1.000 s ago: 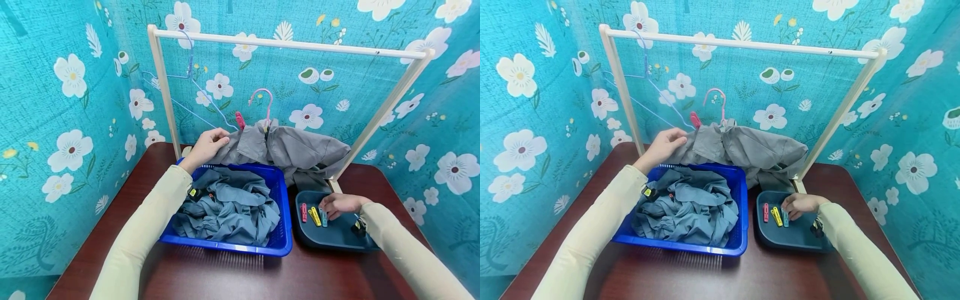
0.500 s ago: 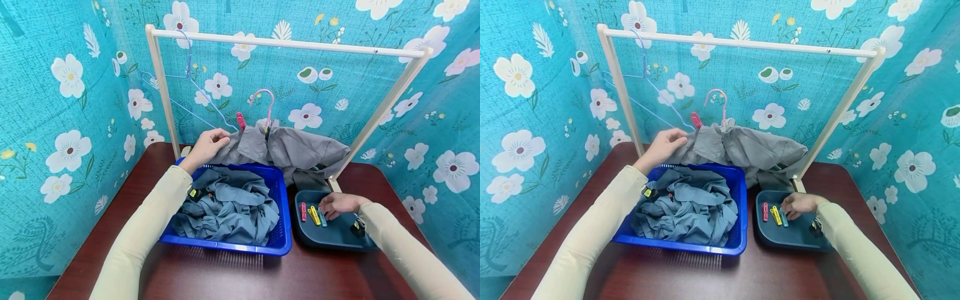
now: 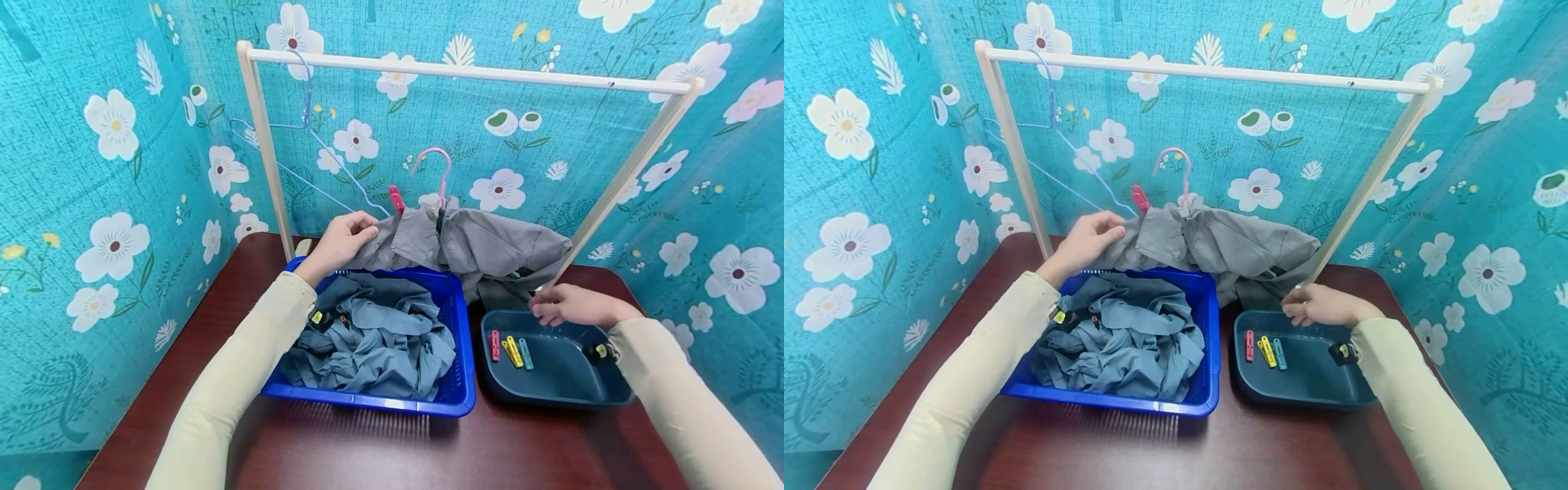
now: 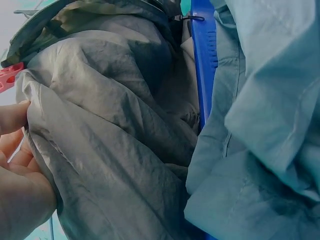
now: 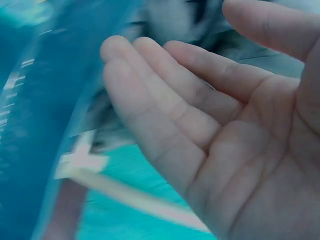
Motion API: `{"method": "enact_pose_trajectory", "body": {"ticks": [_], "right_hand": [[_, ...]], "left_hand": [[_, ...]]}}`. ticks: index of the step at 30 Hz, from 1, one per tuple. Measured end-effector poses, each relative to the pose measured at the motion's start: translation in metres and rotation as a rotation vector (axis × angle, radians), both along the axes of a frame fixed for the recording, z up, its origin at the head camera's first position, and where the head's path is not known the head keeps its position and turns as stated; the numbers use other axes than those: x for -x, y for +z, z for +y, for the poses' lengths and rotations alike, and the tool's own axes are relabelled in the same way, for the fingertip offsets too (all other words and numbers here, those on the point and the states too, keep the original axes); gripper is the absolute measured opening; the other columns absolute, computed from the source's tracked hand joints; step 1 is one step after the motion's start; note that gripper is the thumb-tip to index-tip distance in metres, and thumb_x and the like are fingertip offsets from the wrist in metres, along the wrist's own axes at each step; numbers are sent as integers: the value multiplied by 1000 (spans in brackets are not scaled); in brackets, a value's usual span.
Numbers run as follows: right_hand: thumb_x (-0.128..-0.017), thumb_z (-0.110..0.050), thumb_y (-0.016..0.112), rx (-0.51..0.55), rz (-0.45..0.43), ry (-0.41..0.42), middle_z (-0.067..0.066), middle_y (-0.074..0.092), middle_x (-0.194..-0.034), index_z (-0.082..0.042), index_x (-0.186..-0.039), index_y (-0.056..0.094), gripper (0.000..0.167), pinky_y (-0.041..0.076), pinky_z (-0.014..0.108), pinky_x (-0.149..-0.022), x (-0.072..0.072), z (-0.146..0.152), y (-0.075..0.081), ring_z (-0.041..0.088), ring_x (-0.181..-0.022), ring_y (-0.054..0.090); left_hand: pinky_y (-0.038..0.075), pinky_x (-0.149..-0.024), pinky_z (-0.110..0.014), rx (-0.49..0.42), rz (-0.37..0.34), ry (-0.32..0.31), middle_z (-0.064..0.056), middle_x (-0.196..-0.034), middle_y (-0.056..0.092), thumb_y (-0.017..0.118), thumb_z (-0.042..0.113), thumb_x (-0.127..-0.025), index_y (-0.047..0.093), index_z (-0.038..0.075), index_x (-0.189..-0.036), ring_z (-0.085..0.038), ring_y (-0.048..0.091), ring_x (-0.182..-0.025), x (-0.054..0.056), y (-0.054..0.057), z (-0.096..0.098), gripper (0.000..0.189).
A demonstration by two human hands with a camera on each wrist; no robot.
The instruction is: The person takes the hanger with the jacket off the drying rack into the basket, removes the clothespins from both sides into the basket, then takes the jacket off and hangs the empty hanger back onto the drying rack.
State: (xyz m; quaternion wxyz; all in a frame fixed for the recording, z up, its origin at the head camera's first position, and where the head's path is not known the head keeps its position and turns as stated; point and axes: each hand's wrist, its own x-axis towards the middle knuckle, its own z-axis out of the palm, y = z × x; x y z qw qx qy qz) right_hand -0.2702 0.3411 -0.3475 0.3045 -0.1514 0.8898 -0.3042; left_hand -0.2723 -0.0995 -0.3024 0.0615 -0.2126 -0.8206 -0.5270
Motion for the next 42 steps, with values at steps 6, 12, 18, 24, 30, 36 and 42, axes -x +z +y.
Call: {"method": "enact_pose_trajectory", "body": {"ticks": [6, 12, 18, 24, 30, 36, 42], "right_hand": [[-97, -32, 55, 0, 176, 78, 11, 64, -109, 5, -131, 50, 50, 51, 35, -79, -12, -27, 41, 22, -95, 62], [-99, -23, 53, 112, 409, 117, 6, 66, -100, -2, -119, 61, 31, 51, 27, -76, -23, -69, 78, 17, -89, 63], [-98, -19, 55, 222, 619, 78, 8, 67, -96, -6, -112, 66, 23, 51, 27, -72, -25, -103, 99, 22, -87, 64], [-96, -16, 57, 307, 786, 69, 4, 67, -104, -7, -114, 67, 22, 48, 23, -78, -18, -130, 105, 16, -93, 63], [-96, -15, 57, 364, 811, 116, 5, 62, -119, -9, -122, 64, 27, 47, 36, -89, -11, -156, 107, 17, -106, 60], [-96, -11, 57, 375, 805, 172, 12, 56, -129, -5, -129, 58, 34, 45, 38, -93, -1, -179, 104, 24, -116, 54], [-97, -11, 54, 363, 786, 139, 18, 55, -129, 2, -133, 51, 38, 46, 39, -92, 10, -194, 95, 27, -116, 56]], "left_hand": [[39, -63, -28, 12, -17, 10, -11, -89, 60, 54, 10, -97, 65, 0, -103, -18, 48, -74, 12, -14, 1, 16], [39, -62, -30, 13, -25, 3, -7, -85, 59, 56, 16, -97, 66, 6, -101, -21, 49, -73, 27, -30, 2, 14], [39, -62, -31, 7, -37, -1, -7, -87, 61, 57, 15, -96, 67, 7, -102, -21, 49, -73, 26, -31, 4, 15], [41, -64, -31, 27, -44, 11, -6, -89, 62, 57, 16, -96, 68, 8, -102, -20, 51, -76, 26, -33, 5, 14], [40, -63, -30, 9, -40, -4, -6, -90, 62, 57, 15, -96, 68, 7, -102, -20, 51, -75, 25, -34, 7, 15], [40, -61, -29, 4, -36, -15, -6, -86, 61, 57, 14, -96, 68, 7, -100, -19, 51, -72, 24, -36, 12, 13], [40, -60, -28, 7, -22, -18, -6, -84, 61, 58, 12, -95, 68, 5, -99, -18, 50, -71, 22, -37, 17, 13]]}}
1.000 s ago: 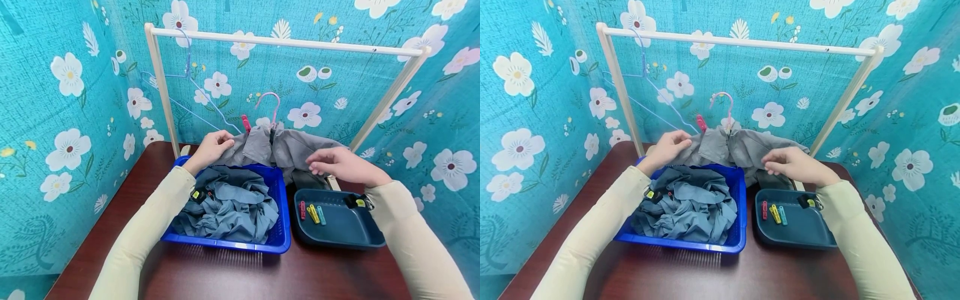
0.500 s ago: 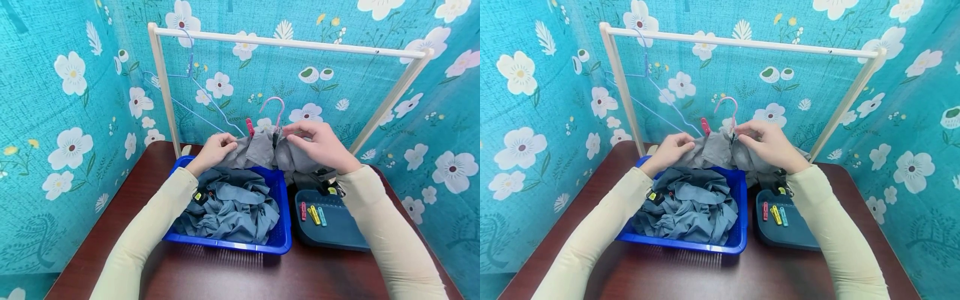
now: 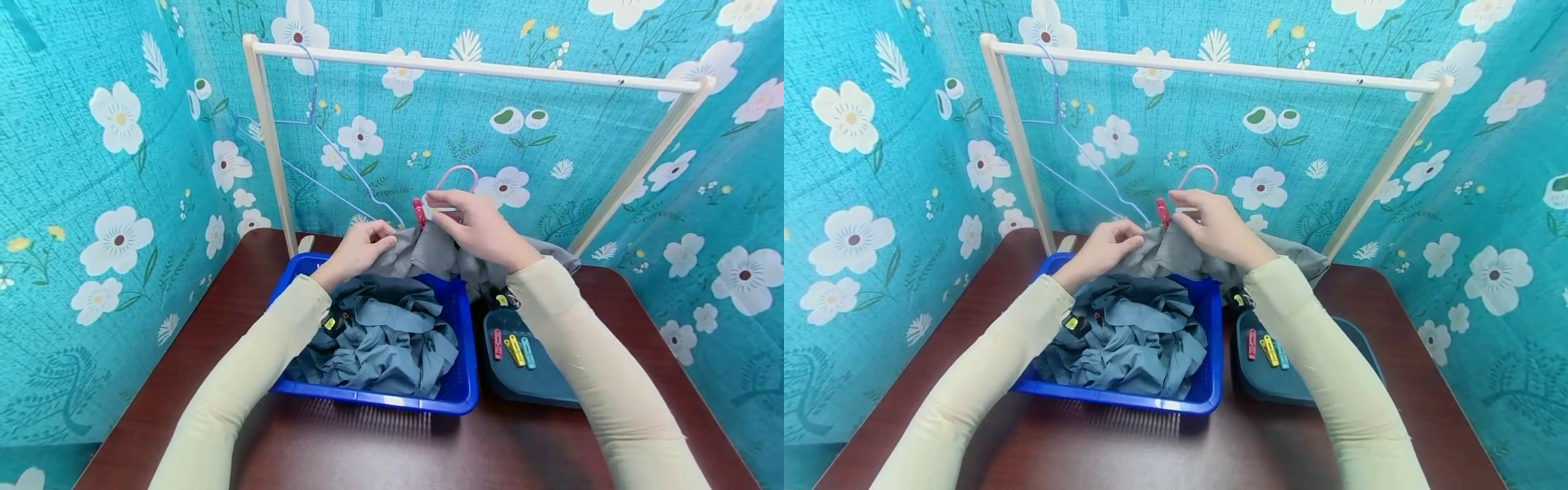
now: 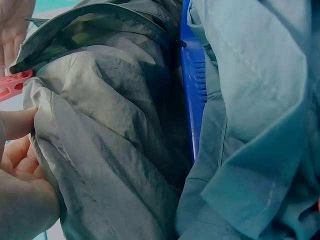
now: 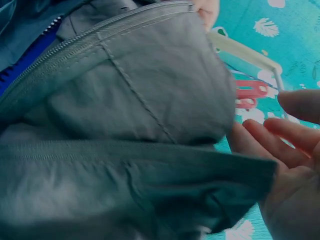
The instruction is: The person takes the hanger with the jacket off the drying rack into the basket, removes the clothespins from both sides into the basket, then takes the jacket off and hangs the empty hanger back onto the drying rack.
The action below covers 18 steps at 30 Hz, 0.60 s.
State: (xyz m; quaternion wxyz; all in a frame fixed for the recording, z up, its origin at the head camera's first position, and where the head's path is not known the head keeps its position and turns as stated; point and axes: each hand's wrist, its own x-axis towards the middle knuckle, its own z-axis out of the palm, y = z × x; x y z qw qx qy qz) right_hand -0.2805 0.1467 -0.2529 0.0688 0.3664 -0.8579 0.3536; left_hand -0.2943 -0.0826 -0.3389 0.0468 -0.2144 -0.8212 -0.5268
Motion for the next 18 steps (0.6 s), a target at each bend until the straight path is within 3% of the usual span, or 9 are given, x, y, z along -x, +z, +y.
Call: {"method": "enact_pose_trajectory", "body": {"ticks": [6, 18], "right_hand": [[-98, -12, 52, -4, -12, -56, 16, 58, -126, -1, -137, 47, 41, 46, 40, -91, 6, -9, -6, 26, -113, 57], [-99, -14, 51, -26, 23, -69, 15, 63, -115, -2, -131, 54, 34, 49, 41, -86, 7, -19, -9, 26, -100, 63]], "left_hand": [[39, -61, -29, 7, -2, -5, -6, -84, 61, 58, 12, -95, 68, 6, -97, -18, 50, -72, -1, 1, 2, 12], [39, -61, -29, 11, -9, 5, -5, -86, 61, 58, 12, -95, 68, 6, -98, -19, 49, -74, -2, 0, 3, 11]]}}
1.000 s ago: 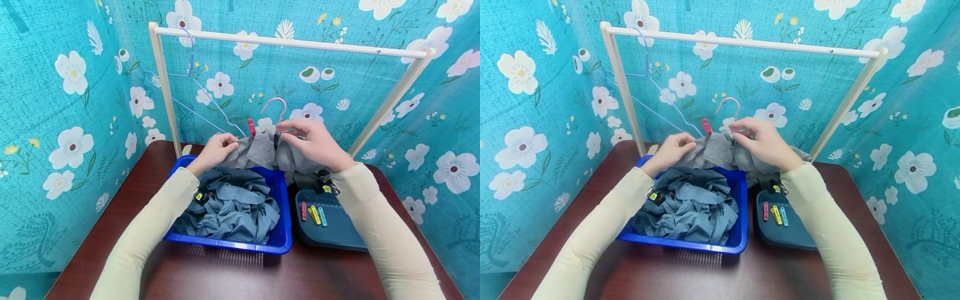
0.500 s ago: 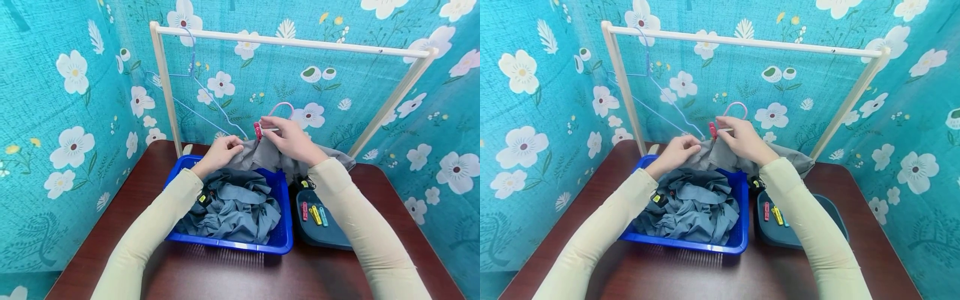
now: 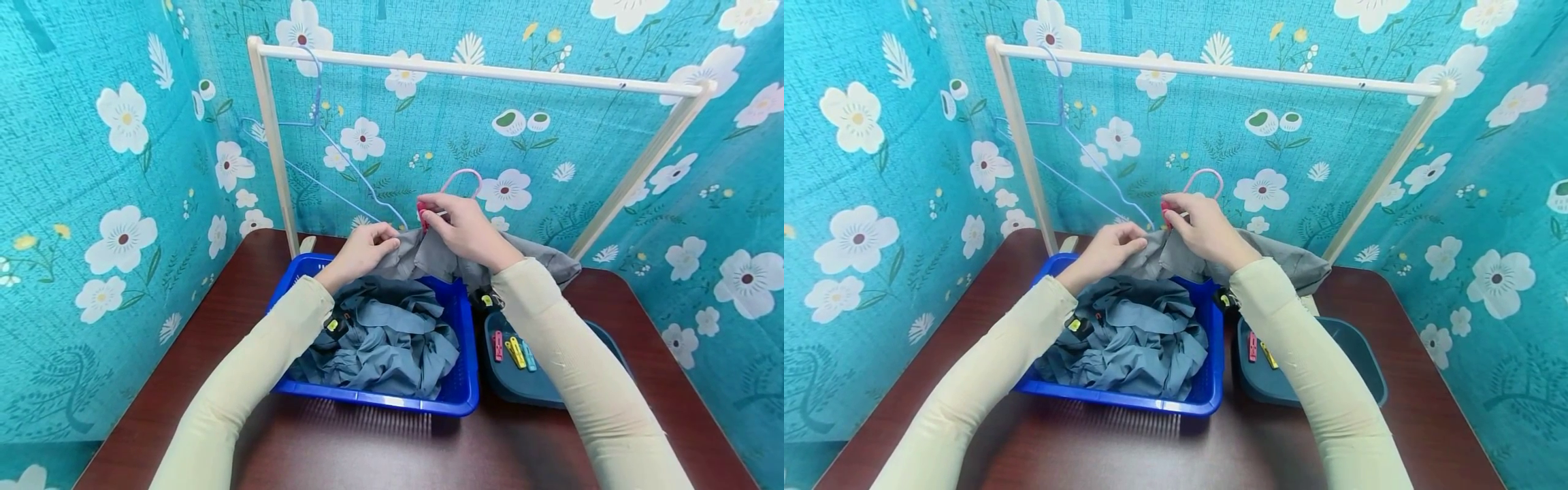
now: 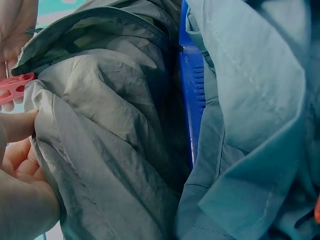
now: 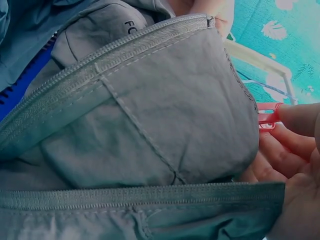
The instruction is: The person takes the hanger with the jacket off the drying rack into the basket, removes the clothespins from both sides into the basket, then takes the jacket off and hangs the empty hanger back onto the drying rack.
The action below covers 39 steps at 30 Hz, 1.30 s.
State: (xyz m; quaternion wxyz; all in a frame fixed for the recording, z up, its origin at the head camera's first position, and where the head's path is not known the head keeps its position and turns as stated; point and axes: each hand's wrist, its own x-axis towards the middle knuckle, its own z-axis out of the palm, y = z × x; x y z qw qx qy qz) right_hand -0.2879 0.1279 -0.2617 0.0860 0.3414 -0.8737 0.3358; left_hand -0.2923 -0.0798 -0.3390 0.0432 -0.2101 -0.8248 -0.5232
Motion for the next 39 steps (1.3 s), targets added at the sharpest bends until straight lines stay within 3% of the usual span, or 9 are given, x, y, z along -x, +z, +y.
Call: {"method": "enact_pose_trajectory", "body": {"ticks": [19, 28, 33, 39], "right_hand": [[-97, -15, 55, 41, 20, 8, 11, 67, -107, -4, -120, 62, 27, 50, 41, -79, 0, 3, -4, 24, -89, 66], [-96, -13, 56, 136, 33, 8, 9, 68, -105, -4, -118, 64, 25, 49, 37, -82, -4, 4, 1, 20, -92, 66], [-97, -14, 54, 184, -10, 30, 12, 65, -112, -3, -125, 59, 30, 47, 39, -87, -12, 4, 8, 22, -98, 63], [-100, -18, 50, 196, -157, 99, 13, 59, -123, -4, -135, 49, 38, 43, 40, -94, -24, 13, 17, 22, -110, 58]], "left_hand": [[38, -60, -29, -11, -25, -2, -5, -84, 60, 57, 13, -96, 68, 8, -99, -20, 49, -73, -3, 0, 0, 12], [37, -59, -29, -23, -32, -13, -7, -84, 59, 57, 13, -96, 68, 6, -100, -20, 48, -72, -3, 0, 0, 14], [38, -60, -29, -28, -38, -8, -6, -85, 59, 57, 14, -96, 68, 8, -100, -20, 49, -73, -2, 1, 0, 13], [41, -65, -30, -31, -35, 15, -5, -90, 63, 57, 15, -96, 68, 8, -102, -19, 51, -78, 1, 1, -4, 14]]}}
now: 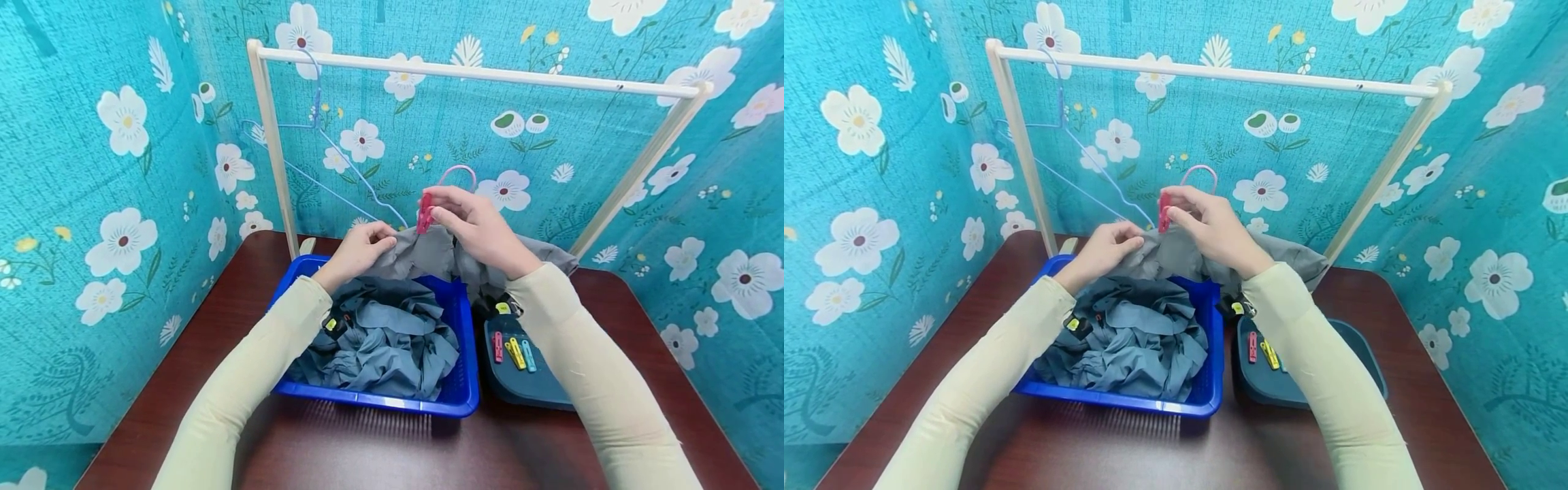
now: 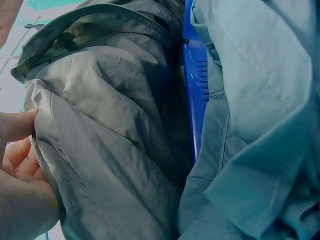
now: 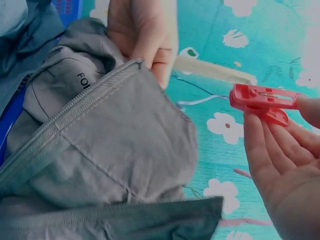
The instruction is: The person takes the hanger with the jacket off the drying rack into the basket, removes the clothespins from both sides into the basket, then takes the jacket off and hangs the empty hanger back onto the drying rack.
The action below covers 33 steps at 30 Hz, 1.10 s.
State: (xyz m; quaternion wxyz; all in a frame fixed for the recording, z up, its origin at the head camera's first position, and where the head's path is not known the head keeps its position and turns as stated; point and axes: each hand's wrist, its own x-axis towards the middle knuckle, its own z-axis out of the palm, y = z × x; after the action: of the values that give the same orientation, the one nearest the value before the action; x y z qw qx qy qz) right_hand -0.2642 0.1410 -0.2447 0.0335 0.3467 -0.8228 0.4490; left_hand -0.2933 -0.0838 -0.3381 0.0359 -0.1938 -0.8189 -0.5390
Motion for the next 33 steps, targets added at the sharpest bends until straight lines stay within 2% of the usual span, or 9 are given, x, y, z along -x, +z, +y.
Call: {"method": "enact_pose_trajectory", "body": {"ticks": [6, 13, 21, 25, 33], "right_hand": [[-100, -24, 48, -17, -151, 40, 11, 56, -126, -5, -139, 45, 43, 44, 44, -92, -6, 20, 4, 20, -101, 60], [-100, -22, 50, -97, -212, 30, 13, 57, -125, -5, -138, 47, 42, 46, 36, -90, -4, 49, -7, 20, -96, 63], [-100, -19, 49, -227, -258, 90, 15, 56, -127, -1, -137, 46, 40, 48, 39, -87, -5, 82, -32, 21, -95, 63], [-99, -22, 52, -279, -315, 90, 13, 57, -126, -1, -135, 48, 42, 48, 37, -87, -8, 99, -47, 19, -98, 62], [-100, -26, 50, -288, -456, 114, 18, 56, -125, -3, -134, 49, 42, 47, 41, -90, -5, 129, -74, 25, -102, 61]], "left_hand": [[41, -66, -31, -4, 3, 13, -6, -92, 63, 57, 15, -96, 68, 8, -104, -20, 51, -79, 2, 0, -3, 15], [42, -68, -31, 0, 4, 27, -6, -96, 63, 56, 16, -97, 67, 7, -106, -20, 52, -82, 5, 0, -6, 17], [42, -68, -31, -15, 6, 34, -7, -95, 63, 56, 15, -97, 67, 7, -105, -20, 53, -82, 6, 2, -9, 16], [43, -69, -32, -29, 15, 27, -7, -96, 63, 56, 15, -97, 67, 6, -105, -20, 54, -83, 8, 1, -10, 16], [43, -71, -31, -45, 21, 38, -9, -97, 63, 56, 13, -97, 66, 4, -106, -20, 53, -84, 9, 1, -10, 17]]}}
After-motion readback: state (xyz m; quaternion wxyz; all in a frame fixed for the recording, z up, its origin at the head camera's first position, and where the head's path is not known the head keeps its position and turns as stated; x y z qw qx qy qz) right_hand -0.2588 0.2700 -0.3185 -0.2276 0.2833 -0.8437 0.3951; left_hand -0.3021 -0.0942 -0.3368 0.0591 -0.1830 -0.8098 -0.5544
